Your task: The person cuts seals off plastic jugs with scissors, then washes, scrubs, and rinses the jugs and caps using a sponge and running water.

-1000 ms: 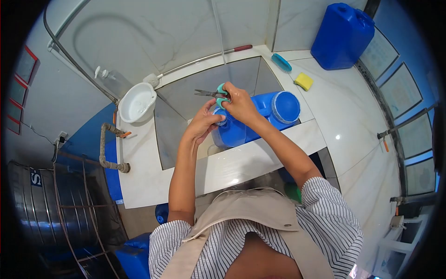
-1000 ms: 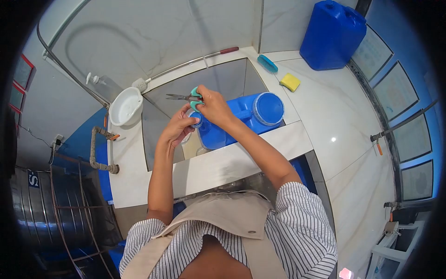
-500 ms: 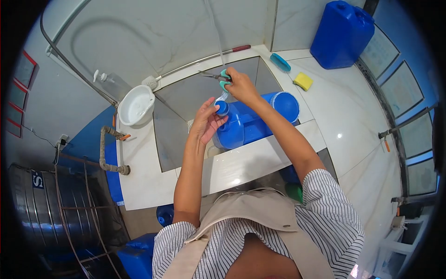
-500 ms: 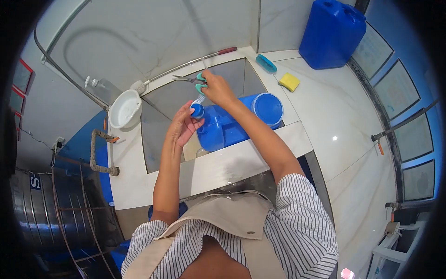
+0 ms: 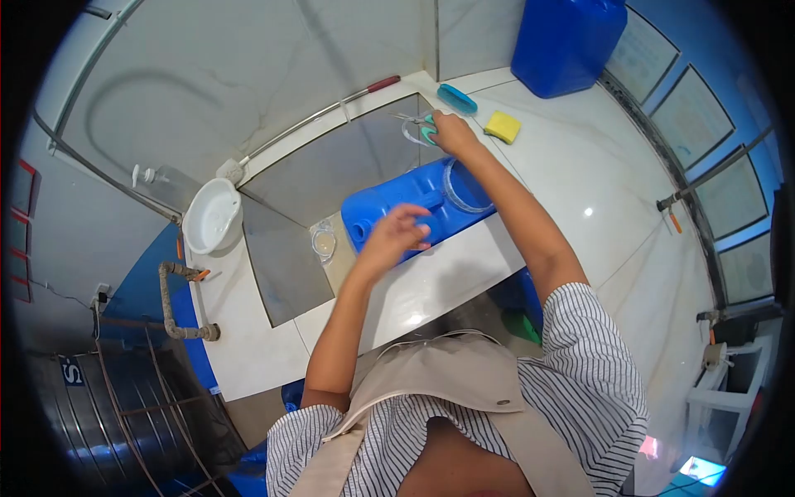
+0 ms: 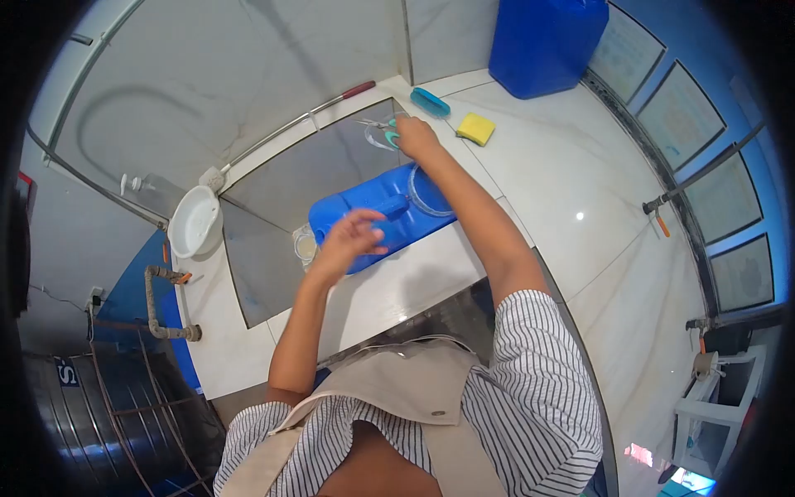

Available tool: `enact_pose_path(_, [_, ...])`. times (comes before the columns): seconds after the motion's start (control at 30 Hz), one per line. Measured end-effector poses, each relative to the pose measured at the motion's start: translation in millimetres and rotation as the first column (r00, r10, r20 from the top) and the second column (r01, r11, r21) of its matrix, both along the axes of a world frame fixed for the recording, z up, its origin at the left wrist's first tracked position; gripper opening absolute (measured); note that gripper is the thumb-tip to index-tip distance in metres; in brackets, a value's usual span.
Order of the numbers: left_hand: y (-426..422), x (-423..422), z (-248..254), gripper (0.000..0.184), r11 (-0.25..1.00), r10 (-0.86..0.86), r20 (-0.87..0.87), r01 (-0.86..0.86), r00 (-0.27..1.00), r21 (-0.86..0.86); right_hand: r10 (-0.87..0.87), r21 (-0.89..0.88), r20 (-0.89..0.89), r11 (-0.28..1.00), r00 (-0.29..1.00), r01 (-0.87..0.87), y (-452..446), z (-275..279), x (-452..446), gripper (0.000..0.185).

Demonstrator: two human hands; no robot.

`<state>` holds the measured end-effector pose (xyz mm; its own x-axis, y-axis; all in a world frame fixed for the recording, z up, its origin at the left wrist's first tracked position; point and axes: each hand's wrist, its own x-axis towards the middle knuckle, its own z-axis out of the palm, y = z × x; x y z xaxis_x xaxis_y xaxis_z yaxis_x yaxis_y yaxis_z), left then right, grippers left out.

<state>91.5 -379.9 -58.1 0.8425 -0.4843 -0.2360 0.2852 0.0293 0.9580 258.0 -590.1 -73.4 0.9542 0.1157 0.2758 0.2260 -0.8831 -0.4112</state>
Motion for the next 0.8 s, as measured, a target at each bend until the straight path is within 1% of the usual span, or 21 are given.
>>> enact_pose_path(0.07, [-17.8,-6.7,-41.2,0.027,0.934,-0.262,0.161,0.208,0.952,0.291,0.026,-0.140,-0.114,0.989,0.993,-0.041,-25.7,-1.5,-0.6,0.018])
enact_pose_path(0.1, [-23.7,-12.6,-66.3,0.027,0.934,-0.265,0.160,0.212,0.951,0.289,0.021,-0.142,-0.115,0.989,0.993,-0.038,-32.9,-0.9,-3.8,0.018])
enact_pose_path(0.17, [-34.1,-27.5,-91.2,0.027,0.866,-0.383,0.586,0.056,0.714,0.497,-0.021,-0.388,-0.103,0.922,0.994,-0.020,-45.4,-6.9,-9.8,0.015])
enact_pose_path(0.2, [-39.1,-31.8,-90.5,0.027,0.866,-0.390,0.586,0.066,0.710,0.496,0.028,-0.436,0.011,0.900,1.000,-0.020,-48.3,-11.4,-6.7,0.014])
enact_pose_path(0.27, [-46.9,-39.7,-79.0,0.029,0.764,-0.440,0.617,-0.088,0.652,0.639,0.057,-0.460,0.058,0.888,0.997,-0.024,-49.6,-13.4,6.3,0.013])
enact_pose_path(0.3, [-53.2,-36.8,-68.7,0.029,0.764,-0.445,0.618,-0.085,0.648,0.639,0.101,-0.484,0.106,0.874,0.989,-0.038,-44.7,-9.9,10.4,0.013])
enact_pose_path(0.33, [-60.8,-29.2,-58.5,0.030,0.781,-0.404,0.705,-0.182,0.582,0.597,0.095,-0.483,0.106,0.875,0.990,-0.032,-39.9,-7.5,12.5,0.013])
enact_pose_path(0.37, [-68.7,-20.6,-50.0,0.030,0.794,-0.361,0.782,-0.273,0.509,0.544,0.182,-0.608,0.126,0.791,0.975,-0.069,-33.2,-1.6,12.2,0.013])
enact_pose_path(0.4, [-77.8,-6.5,-41.4,0.032,0.797,-0.327,0.863,-0.378,0.385,0.471,0.270,-0.719,0.133,0.688,0.954,-0.095,-26.3,2.1,12.6,0.014])
enact_pose_path(0.43, [-86.1,10.2,-34.8,0.034,0.796,-0.293,0.923,-0.473,0.249,0.379,0.270,-0.719,0.134,0.689,0.954,-0.094,-19.7,3.9,16.5,0.014])
enact_pose_path(0.47, [-91.4,25.9,-34.8,0.034,0.794,-0.290,0.924,-0.476,0.249,0.378,0.124,-0.651,-0.098,0.742,0.987,-0.158,-13.1,6.8,22.4,0.016])
enact_pose_path(0.5, [-94.9,39.7,-37.6,0.036,0.746,-0.328,0.890,-0.491,0.318,0.450,-0.006,-0.570,-0.337,0.797,0.941,-0.199,-7.2,9.1,24.9,0.017])
enact_pose_path(0.53, [-94.8,47.2,-41.2,0.039,0.692,-0.358,0.851,-0.502,0.384,0.518,0.004,-0.574,-0.336,0.792,0.942,-0.208,-1.6,9.0,23.3,0.017])
enact_pose_path(0.57, [-90.1,48.6,-40.5,0.039,0.689,-0.352,0.854,-0.512,0.383,0.513,-0.007,-0.746,-0.222,0.645,0.975,-0.165,3.2,6.7,21.4,0.020])
enact_pose_path(0.6, [-83.0,49.2,-40.2,0.042,0.646,-0.417,0.798,-0.476,0.435,0.597,0.006,-0.878,-0.103,0.469,0.995,-0.094,6.0,6.3,22.2,0.022])
enact_pose_path(0.63, [-74.2,47.6,-41.5,0.046,0.598,-0.479,0.732,-0.430,0.485,0.677,0.012,-0.879,-0.103,0.467,0.995,-0.097,4.6,7.9,25.3,0.022])
enact_pose_path(0.67, [-61.7,43.8,-41.2,0.046,0.596,-0.476,0.729,-0.429,0.492,0.679,-0.095,-0.815,-0.180,0.572,0.979,-0.094,-4.3,-1.7,33.9,0.023])
enact_pose_path(0.7, [-45.9,40.1,-38.0,0.049,0.641,-0.366,0.787,-0.479,0.497,0.600,-0.192,-0.742,-0.265,0.666,0.945,-0.073,-11.1,-7.0,36.4,0.023])
enact_pose_path(0.73, [-31.8,36.0,-34.4,0.052,0.674,-0.251,0.833,-0.529,0.493,0.516,-0.190,-0.742,-0.268,0.666,0.944,-0.076,-17.3,-14.5,35.9,0.023])
enact_pose_path(0.77, [-19.9,30.7,-30.1,0.052,0.672,-0.253,0.832,-0.529,0.494,0.518,-0.102,-0.728,-0.287,0.669,0.952,-0.148,-21.6,-18.6,33.2,0.023])
enact_pose_path(0.8, [-8.6,25.9,-25.6,0.055,0.580,-0.237,0.772,-0.552,0.589,0.599,-0.012,-0.714,-0.303,0.665,0.953,-0.219,-20.0,-17.0,29.6,0.024])
